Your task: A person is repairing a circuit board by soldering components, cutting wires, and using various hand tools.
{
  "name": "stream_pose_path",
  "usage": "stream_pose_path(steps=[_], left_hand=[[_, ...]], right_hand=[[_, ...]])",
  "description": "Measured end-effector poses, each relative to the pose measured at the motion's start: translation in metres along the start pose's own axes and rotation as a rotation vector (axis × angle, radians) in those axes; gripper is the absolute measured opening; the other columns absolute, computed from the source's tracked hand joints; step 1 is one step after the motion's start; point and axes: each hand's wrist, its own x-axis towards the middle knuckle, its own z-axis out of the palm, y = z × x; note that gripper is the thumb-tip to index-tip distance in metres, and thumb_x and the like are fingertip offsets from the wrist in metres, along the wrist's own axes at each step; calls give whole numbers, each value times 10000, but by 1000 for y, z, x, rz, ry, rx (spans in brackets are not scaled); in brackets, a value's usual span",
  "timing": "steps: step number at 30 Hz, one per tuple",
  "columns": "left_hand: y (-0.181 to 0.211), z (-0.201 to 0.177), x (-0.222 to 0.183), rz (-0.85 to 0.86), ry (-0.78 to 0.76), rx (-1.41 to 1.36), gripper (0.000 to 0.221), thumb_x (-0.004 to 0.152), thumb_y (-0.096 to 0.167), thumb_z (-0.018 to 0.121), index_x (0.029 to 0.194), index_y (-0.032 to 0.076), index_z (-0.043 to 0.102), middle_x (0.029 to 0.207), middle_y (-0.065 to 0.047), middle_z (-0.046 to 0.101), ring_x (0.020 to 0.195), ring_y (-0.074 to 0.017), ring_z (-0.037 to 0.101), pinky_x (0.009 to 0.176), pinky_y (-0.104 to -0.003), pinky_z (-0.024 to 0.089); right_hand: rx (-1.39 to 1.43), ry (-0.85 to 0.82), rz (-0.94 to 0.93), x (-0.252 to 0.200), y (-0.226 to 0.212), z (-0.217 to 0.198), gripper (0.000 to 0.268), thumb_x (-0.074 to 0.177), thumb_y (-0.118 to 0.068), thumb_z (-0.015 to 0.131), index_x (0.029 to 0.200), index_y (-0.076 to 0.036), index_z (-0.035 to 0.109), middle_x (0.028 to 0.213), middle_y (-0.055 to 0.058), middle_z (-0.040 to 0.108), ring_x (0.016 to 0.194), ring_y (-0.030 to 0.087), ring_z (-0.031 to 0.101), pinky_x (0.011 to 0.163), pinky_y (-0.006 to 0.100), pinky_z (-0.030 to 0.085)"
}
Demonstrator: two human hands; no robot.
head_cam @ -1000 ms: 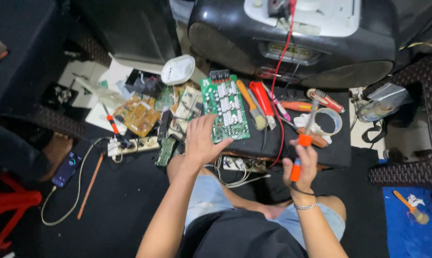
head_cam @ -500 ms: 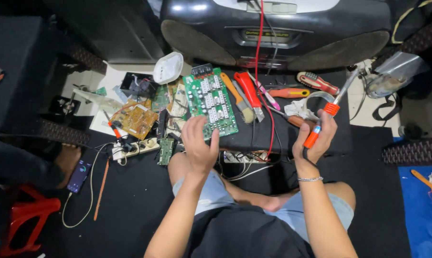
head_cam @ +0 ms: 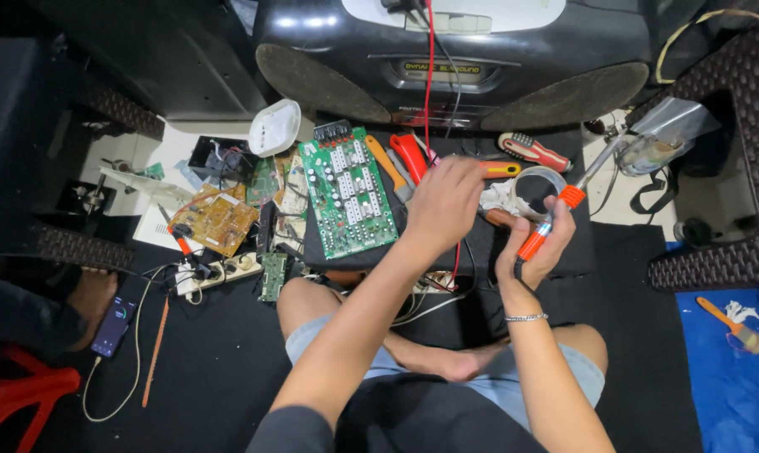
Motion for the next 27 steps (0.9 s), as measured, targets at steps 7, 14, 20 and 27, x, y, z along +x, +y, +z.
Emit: stream_pose_path(steps=[7, 14, 20, 27], left_hand=[[-51, 94, 23, -127, -425, 378, 293, 899, 303, 629, 1045, 63, 711, 951, -154, 696, 962, -365, 639, 818, -525, 468], [-63, 112, 34, -428, -656, 255, 372, 939, 392, 471, 1088, 177, 736, 1068, -130, 712, 1069, -379, 643, 939, -574, 436], [-49, 75, 38, -391, -527, 262, 268, 867, 230, 514, 824, 107, 748, 826, -126, 724, 885, -339, 669, 844, -492, 450], [-30, 10, 32, -460, -287, -47, 224, 881, 81, 595, 993, -3, 769, 889, -189, 677, 869, -396, 674, 800, -452, 549]], right_hand=[[-7, 24, 19, 5, -10, 1, 502, 1067, -212, 616, 1421, 120, 491, 1237, 253, 590, 1174, 456, 589, 1027, 534, 431], [-10, 14, 45, 5, -13, 2, 482, 1069, -227, 618, 1414, 95, 519, 1238, 229, 616, 1177, 449, 598, 1033, 520, 445], [-32, -6, 79, 5, -13, 2, 468, 1068, -230, 600, 1424, 63, 521, 1242, 208, 610, 1182, 441, 596, 1032, 522, 455], [-56, -27, 118, 2, -14, 0, 463, 1063, -216, 613, 1436, 44, 526, 1240, 206, 615, 1177, 430, 607, 1017, 550, 465]])
